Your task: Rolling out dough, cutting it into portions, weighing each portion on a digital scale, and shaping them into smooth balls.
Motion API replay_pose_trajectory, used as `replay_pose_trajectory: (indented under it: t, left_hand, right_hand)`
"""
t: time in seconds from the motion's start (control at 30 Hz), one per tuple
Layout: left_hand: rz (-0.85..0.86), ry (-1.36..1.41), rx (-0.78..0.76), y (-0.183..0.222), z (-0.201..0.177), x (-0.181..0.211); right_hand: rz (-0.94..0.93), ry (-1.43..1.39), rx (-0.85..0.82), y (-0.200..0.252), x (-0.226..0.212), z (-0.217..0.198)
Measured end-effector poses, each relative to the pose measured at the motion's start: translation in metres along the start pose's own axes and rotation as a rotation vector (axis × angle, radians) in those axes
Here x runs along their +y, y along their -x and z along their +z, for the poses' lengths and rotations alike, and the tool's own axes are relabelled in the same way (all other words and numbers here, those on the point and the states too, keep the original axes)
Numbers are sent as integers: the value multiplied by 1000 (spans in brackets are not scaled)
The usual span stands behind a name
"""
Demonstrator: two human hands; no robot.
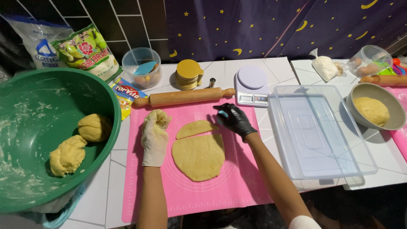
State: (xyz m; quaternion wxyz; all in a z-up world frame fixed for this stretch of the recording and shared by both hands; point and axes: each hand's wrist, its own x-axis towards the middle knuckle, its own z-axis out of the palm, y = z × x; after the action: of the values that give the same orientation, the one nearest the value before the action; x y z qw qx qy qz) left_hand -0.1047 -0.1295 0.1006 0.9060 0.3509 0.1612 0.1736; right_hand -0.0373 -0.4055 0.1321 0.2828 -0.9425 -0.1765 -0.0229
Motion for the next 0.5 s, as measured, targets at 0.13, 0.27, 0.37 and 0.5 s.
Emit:
replay_pose_trajectory:
  t: [0.13, 0.27, 0.37, 0.5]
  left_hand:
    - [5, -10, -10, -11, -13, -11]
    - [6, -1, 4, 2, 1, 2]
    - [2, -6, 6, 8, 9, 8]
    - [-16, 4, 6, -2, -5, -5]
  right_hand:
    - [-181, 95, -191, -7, -5, 38]
    - [-288, 361, -155, -20, 20, 87]
    - [-325, 454, -144, -24, 22, 95]
    - [-336, 227, -250, -7, -5, 59]
